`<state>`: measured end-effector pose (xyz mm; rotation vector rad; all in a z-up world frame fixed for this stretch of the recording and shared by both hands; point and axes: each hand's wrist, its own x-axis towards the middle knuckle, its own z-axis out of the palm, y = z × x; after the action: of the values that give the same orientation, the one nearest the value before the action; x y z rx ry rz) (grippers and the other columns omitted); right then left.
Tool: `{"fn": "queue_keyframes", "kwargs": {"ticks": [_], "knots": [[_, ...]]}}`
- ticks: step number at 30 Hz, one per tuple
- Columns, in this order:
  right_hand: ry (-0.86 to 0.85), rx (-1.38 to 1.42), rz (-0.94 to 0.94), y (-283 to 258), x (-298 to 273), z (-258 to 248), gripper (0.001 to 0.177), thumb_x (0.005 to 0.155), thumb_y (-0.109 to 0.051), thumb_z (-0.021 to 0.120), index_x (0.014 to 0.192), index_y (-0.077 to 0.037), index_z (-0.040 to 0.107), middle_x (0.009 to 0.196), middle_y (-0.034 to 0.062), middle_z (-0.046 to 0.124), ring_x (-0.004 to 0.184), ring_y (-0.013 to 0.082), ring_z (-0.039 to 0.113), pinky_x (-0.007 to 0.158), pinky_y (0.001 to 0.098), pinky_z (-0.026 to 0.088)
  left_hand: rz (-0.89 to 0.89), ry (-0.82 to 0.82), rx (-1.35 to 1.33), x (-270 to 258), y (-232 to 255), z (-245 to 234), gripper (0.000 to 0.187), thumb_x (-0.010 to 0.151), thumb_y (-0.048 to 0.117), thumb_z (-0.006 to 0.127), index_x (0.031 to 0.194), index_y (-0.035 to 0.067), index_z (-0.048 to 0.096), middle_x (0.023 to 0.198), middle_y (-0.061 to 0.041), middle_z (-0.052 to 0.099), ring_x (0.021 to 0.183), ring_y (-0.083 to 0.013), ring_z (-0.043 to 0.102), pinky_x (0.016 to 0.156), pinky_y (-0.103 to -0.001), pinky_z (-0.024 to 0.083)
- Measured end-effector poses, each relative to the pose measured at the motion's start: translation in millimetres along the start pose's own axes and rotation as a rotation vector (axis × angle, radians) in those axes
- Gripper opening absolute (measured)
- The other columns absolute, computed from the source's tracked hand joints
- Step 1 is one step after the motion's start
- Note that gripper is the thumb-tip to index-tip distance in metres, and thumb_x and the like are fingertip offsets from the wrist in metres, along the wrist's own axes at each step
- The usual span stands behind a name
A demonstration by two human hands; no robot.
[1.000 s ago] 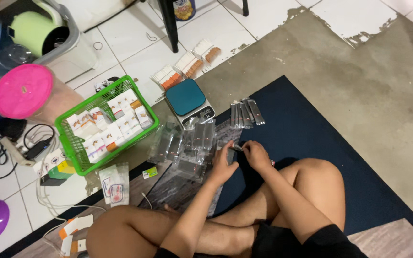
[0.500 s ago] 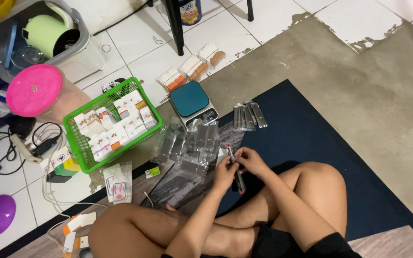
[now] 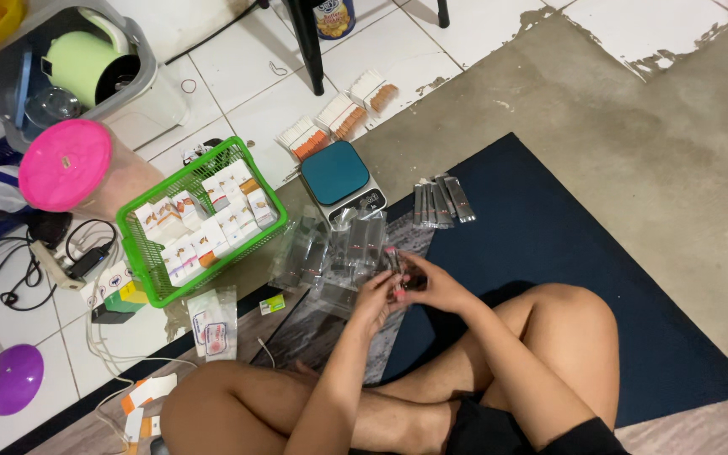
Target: The person places small white rectangular items into clear plastic sleeves by hand, then uses a lighter to seal the edges of the sleeves one at a time.
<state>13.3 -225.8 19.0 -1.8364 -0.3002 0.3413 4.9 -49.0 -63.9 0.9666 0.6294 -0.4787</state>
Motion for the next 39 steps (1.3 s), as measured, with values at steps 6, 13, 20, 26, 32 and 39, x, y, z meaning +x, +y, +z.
{"fn": "queue_keyframes", "kwargs": {"ticks": [6, 13, 20, 26, 32, 39], "knots": [[0.160, 0.233, 0.179, 39, 11, 5, 0.054, 0.080, -0.021, 0.090, 0.125, 0.001, 0.071, 0.108, 0.0231, 0.076, 0.098, 0.0295, 0.069, 0.088, 0.0463, 0.057, -0.004, -0.255, 0.049, -66, 35, 34, 0.061, 0.104, 0.044, 0.065, 0.140, -0.003, 0.050, 0.136, -0.028, 0.053, 0.105, -0.0474, 0.072, 0.092, -0.055, 0.061], [0.239, 0.476, 0.219, 25, 12, 5, 0.042, 0.077, -0.012, 0.091, 0.115, -0.005, 0.076, 0.099, 0.0076, 0.076, 0.090, 0.0172, 0.070, 0.084, 0.0334, 0.059, 0.114, -0.204, 0.237, -45, 34, 15, 0.063, 0.099, 0.039, 0.073, 0.138, -0.007, 0.056, 0.130, -0.020, 0.057, 0.072, -0.0337, 0.075, 0.057, -0.045, 0.067], [0.500, 0.222, 0.265, 84, 21, -10, 0.028, 0.080, -0.017, 0.089, 0.104, -0.008, 0.078, 0.084, 0.0057, 0.077, 0.075, 0.0121, 0.069, 0.069, 0.0280, 0.057, 0.596, 0.355, 1.439, -44, 20, 9, 0.025, 0.091, 0.038, 0.071, 0.110, 0.022, 0.075, 0.102, 0.002, 0.073, 0.094, -0.0225, 0.075, 0.081, -0.043, 0.061], [0.383, -0.408, 0.440, 51, 7, -26, 0.039, 0.076, -0.035, 0.087, 0.108, -0.015, 0.079, 0.099, 0.0098, 0.078, 0.100, 0.0330, 0.075, 0.080, 0.0466, 0.061, 0.637, 0.367, 1.596, -65, 15, 33, 0.065, 0.085, 0.024, 0.078, 0.142, 0.009, 0.052, 0.127, -0.015, 0.060, 0.109, -0.0392, 0.069, 0.082, -0.055, 0.063], [0.132, -0.811, 0.529, 43, 2, -18, 0.064, 0.080, -0.028, 0.081, 0.141, -0.021, 0.062, 0.132, 0.0142, 0.056, 0.124, 0.0397, 0.056, 0.098, 0.0620, 0.044, 0.596, 0.406, 1.663, -49, 11, 28, 0.062, 0.080, 0.019, 0.080, 0.134, 0.003, 0.055, 0.116, -0.015, 0.062, 0.105, -0.0369, 0.069, 0.080, -0.052, 0.063], [0.290, -0.632, 0.447, 23, -3, -19, 0.058, 0.084, -0.027, 0.073, 0.140, -0.024, 0.061, 0.135, 0.0131, 0.056, 0.127, 0.0384, 0.056, 0.105, 0.0584, 0.042, 0.452, 0.338, 1.616, -43, 10, 20, 0.046, 0.078, 0.021, 0.076, 0.116, 0.002, 0.061, 0.107, -0.018, 0.071, 0.105, -0.0390, 0.069, 0.084, -0.055, 0.059]]}}
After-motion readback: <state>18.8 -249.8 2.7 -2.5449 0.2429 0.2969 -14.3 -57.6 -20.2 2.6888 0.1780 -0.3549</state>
